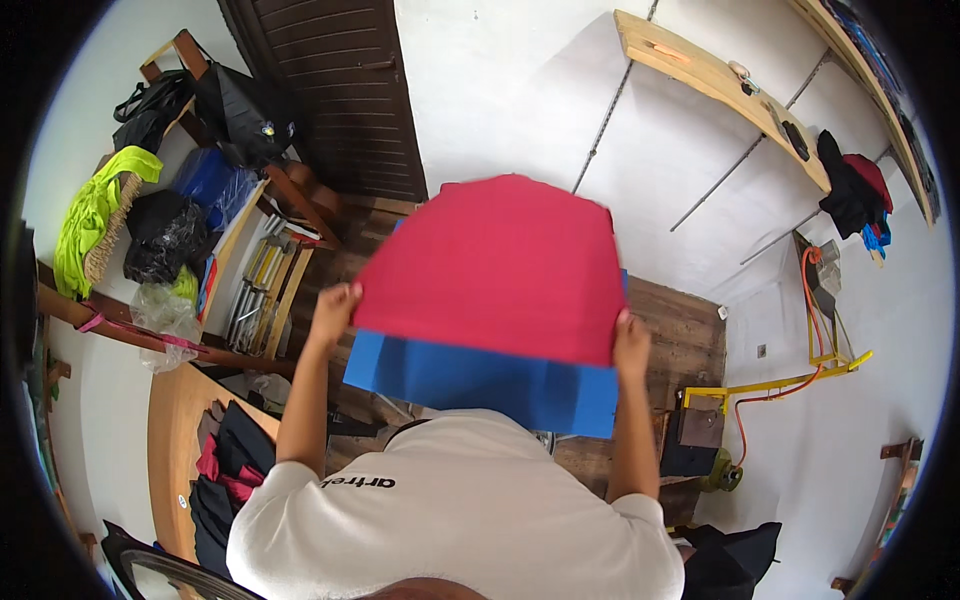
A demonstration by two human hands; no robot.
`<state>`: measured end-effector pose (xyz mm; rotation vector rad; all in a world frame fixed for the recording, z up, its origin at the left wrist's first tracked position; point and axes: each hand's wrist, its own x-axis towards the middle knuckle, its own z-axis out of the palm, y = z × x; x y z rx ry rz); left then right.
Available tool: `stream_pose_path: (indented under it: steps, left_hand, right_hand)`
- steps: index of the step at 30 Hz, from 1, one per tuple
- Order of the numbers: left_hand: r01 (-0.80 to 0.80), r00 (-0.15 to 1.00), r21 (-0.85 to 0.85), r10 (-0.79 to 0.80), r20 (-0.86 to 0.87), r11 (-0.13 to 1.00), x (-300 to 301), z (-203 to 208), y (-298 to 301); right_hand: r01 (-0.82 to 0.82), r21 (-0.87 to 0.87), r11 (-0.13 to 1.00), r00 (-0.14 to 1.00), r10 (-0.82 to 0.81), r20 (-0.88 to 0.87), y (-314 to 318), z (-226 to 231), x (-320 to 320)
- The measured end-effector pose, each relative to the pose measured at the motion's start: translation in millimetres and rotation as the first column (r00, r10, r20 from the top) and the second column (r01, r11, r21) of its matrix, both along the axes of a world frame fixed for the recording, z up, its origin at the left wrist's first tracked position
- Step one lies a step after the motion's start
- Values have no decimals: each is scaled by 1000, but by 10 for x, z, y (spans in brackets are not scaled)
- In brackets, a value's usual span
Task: Trimming loose threads from a red garment using a small hand tool on a workspace table.
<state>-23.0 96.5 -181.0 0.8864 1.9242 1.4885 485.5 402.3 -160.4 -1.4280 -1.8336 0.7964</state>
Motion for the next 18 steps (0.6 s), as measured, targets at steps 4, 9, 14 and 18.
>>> stream_pose_path:
  steps: [4,9,14,18]
  left_hand:
    - [-125,962,-329,32,-272,936,470,-963,-719]
    - [-229,906,-377,55,-419,898,761,-1230,-1061]
    - [-209,858,-488,-80,-507,848,855,-1171,-1241]
    - [-242,799,-559,-165,-579,793,945,-1252,-1398]
  right_hand:
    - [-28,97,995,848,-28,529,-874,-1074,263]
    - [88,-77,993,781,-20,624,-1406,-1509,581]
    - [64,-95,993,762,13,647,-1571,-1535,738]
    - [-32,-38,999,697,50,715,-1645,-1494,791]
